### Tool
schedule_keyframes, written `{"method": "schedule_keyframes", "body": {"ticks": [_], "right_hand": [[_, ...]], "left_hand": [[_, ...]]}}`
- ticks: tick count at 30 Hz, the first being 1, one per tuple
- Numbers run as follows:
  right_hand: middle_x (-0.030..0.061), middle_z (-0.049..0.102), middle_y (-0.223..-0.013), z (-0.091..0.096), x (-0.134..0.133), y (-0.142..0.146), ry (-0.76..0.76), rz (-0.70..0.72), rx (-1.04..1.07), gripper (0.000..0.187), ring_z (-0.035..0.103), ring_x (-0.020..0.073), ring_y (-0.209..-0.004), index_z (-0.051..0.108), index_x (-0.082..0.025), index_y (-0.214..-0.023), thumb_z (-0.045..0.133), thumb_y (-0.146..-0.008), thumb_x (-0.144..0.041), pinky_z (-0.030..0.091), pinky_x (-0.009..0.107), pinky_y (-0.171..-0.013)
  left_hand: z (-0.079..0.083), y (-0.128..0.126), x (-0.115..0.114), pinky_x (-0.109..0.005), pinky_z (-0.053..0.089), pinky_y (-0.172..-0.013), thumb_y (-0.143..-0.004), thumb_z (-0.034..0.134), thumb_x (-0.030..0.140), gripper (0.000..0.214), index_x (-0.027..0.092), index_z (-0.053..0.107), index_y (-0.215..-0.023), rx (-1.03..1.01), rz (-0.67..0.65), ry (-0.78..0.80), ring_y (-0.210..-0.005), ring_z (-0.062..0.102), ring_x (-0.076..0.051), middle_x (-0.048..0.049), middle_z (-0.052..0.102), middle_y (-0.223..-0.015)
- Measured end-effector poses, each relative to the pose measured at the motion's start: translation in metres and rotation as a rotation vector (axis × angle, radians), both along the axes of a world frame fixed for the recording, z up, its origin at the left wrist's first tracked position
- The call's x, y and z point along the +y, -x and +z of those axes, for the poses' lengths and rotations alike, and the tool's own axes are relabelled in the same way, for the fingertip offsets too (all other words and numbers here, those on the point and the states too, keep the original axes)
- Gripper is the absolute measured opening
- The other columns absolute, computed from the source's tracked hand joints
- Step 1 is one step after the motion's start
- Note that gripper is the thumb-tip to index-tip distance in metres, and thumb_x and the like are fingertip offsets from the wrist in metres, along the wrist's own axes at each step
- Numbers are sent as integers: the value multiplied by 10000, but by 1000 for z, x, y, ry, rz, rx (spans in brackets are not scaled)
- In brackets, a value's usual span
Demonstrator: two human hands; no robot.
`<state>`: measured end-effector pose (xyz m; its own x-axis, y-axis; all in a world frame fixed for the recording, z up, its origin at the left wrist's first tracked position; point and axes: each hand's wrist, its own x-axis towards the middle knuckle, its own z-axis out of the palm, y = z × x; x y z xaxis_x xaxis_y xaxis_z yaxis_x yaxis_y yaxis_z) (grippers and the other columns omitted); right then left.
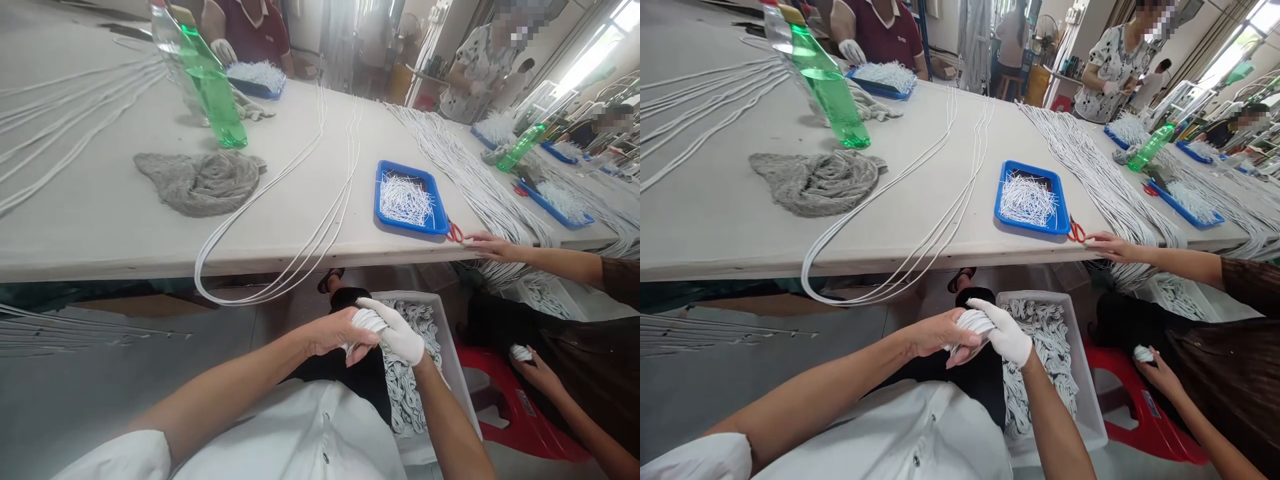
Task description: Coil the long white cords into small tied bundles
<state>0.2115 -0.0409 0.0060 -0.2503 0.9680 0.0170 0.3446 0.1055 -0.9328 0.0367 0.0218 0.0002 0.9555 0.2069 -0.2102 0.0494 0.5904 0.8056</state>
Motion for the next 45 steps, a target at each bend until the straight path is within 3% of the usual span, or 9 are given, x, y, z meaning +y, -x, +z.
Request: {"method": "schedule_keyframes", "body": {"ticks": [4,9,14,19,21,27,31,36,45], "right_hand": [[43,683,-1035,-7,3,12,91,-344,206,389,631,208,-961,635,-183,-1057,523,-693,-109,494,330,-860],[24,668,-932,-3,3,31,-36,-560,349,427,635,172,-836,612,-187,-1026,513,-628,-70,502,296,-770],[29,683,-901,0,11,33,-76,-381,261,369,644,171,-811,630,-176,-952,548,-602,-95,512,289,-748],[24,680,-896,1,12,41,-106,-346,119,355,641,164,-815,628,-185,-967,494,-648,-105,513,299,-775],[19,680,-863,0,10,44,-59,-343,116,359,641,162,-778,625,-180,-973,500,-643,-110,519,293,-739],[12,670,-809,4,3,47,-46,-461,47,269,626,172,-747,631,-189,-879,515,-647,-120,513,296,-702],[-4,646,-750,6,2,50,-9,-469,112,271,611,157,-689,612,-180,-868,495,-633,-113,503,277,-660],[-8,623,-777,4,3,60,-31,-490,121,297,594,146,-702,606,-187,-897,506,-632,-98,493,264,-670],[-10,632,-799,-3,1,61,11,-493,125,344,603,143,-721,601,-188,-932,455,-638,-85,492,258,-688]], "left_hand": [[-9,3,-3,-224,442,-568,-729,714,269,184,97,648,-730,-27,320,0,-542,548,-108,-33,627,-592],[-18,8,-19,-248,468,-590,-648,782,292,251,108,673,-780,-44,324,-65,-590,540,-112,-57,670,-759],[-17,9,-27,-405,483,-829,-674,741,422,360,149,573,-511,-216,160,65,-455,468,-117,51,407,-373],[-25,12,-28,-325,475,-659,-699,726,408,338,143,567,-563,-156,276,104,-425,429,-94,28,483,-426],[-27,14,-30,-306,455,-613,-700,732,369,351,160,503,-535,-169,224,159,-401,390,-82,56,418,-390],[-24,13,-32,-302,458,-619,-668,758,364,347,152,514,-541,-156,288,155,-413,415,-88,67,398,-383],[-27,13,-37,-324,465,-630,-669,756,362,375,171,471,-519,-203,202,212,-396,381,-88,86,326,-347],[-33,15,-43,-317,453,-603,-645,759,361,368,159,485,-506,-198,252,209,-393,409,-89,54,411,-376],[-25,21,-45,-327,451,-640,-643,767,406,437,181,439,-462,-199,235,264,-373,344,-81,87,277,-306]]}}
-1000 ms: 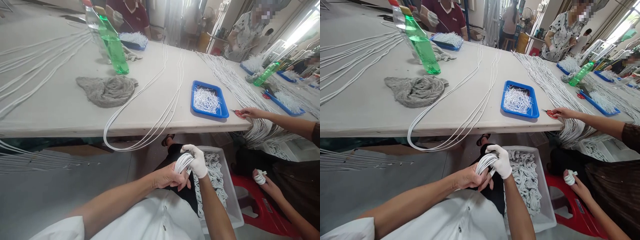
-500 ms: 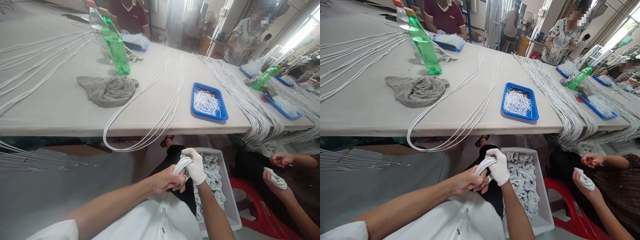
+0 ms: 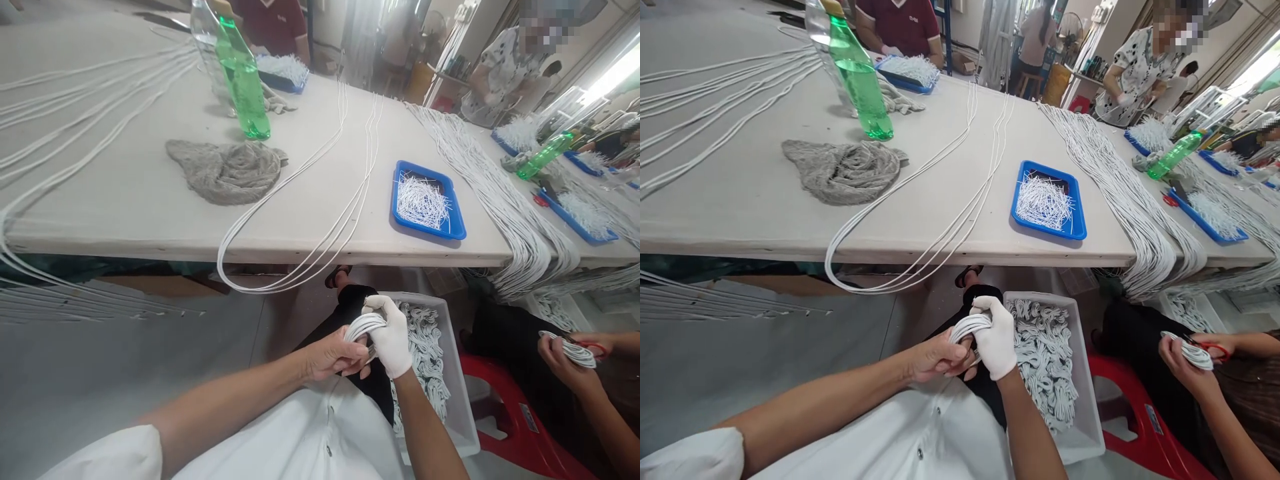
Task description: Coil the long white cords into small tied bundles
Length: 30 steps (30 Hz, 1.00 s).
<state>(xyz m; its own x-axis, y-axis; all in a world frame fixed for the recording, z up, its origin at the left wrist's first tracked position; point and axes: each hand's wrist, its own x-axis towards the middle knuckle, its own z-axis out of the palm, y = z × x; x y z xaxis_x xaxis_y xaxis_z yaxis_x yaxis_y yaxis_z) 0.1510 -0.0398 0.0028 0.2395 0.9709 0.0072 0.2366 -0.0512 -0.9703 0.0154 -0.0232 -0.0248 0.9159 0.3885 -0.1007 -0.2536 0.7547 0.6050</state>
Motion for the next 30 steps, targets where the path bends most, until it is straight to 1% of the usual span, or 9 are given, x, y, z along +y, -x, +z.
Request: {"method": "schedule_keyframes", "body": {"ticks": [2,4,7,10,13,17,21,24,30], "right_hand": [[-2,640,-804,2,-2,-3,2,37,-47,329,611,152,-733,605,-187,-933,452,-657,-93,497,268,-698],[10,648,-802,2,-3,-6,14,61,-116,310,617,165,-746,610,-183,-926,448,-673,-106,497,283,-716],[18,655,-814,1,-3,-11,36,91,-188,308,619,177,-770,614,-188,-932,450,-682,-116,489,299,-741],[-5,636,-753,5,-4,-11,100,120,-24,264,606,163,-696,605,-189,-878,492,-650,-118,490,276,-659],[-16,620,-725,13,-5,-7,132,69,154,254,589,145,-635,582,-180,-851,524,-612,-115,486,256,-602],[-2,644,-806,18,-3,-3,66,28,125,314,609,148,-715,596,-185,-896,521,-605,-94,497,264,-683],[-21,614,-722,15,0,0,87,-4,138,304,583,135,-642,600,-178,-862,507,-585,-95,486,252,-620],[-7,632,-788,17,0,3,24,-11,70,330,596,143,-683,607,-184,-914,530,-604,-102,497,263,-650],[-28,603,-751,20,6,3,0,-9,142,323,567,118,-642,600,-183,-878,511,-590,-68,471,236,-605]], "left_hand": [[1,2,4,-354,465,-678,-651,745,520,438,169,514,-527,-15,-41,-24,-381,358,-88,84,308,-328],[4,3,8,-382,474,-718,-715,625,653,509,152,585,-628,-8,-57,-39,-395,390,-101,66,369,-354],[7,4,10,-399,477,-752,-816,478,667,553,147,603,-675,35,-60,-25,-406,407,-108,51,399,-370],[7,2,6,-406,481,-753,-830,535,590,487,161,567,-601,28,-72,24,-402,373,-100,66,344,-359],[1,-1,1,-410,485,-724,-786,586,600,499,169,542,-541,-16,-51,63,-403,379,-105,57,344,-347],[-10,-2,0,-427,492,-717,-664,642,690,567,176,492,-477,-62,-18,40,-435,429,-121,37,383,-383],[-15,-1,4,-406,493,-737,-608,772,526,484,178,465,-470,-33,-13,-34,-452,467,-125,46,393,-382],[-14,-1,6,-327,473,-623,-602,779,427,387,158,526,-484,24,-5,-109,-451,492,-135,24,439,-373],[-10,-3,2,-341,473,-637,-609,750,266,405,189,389,-443,-23,17,-19,-407,424,-105,68,340,-341]]}}
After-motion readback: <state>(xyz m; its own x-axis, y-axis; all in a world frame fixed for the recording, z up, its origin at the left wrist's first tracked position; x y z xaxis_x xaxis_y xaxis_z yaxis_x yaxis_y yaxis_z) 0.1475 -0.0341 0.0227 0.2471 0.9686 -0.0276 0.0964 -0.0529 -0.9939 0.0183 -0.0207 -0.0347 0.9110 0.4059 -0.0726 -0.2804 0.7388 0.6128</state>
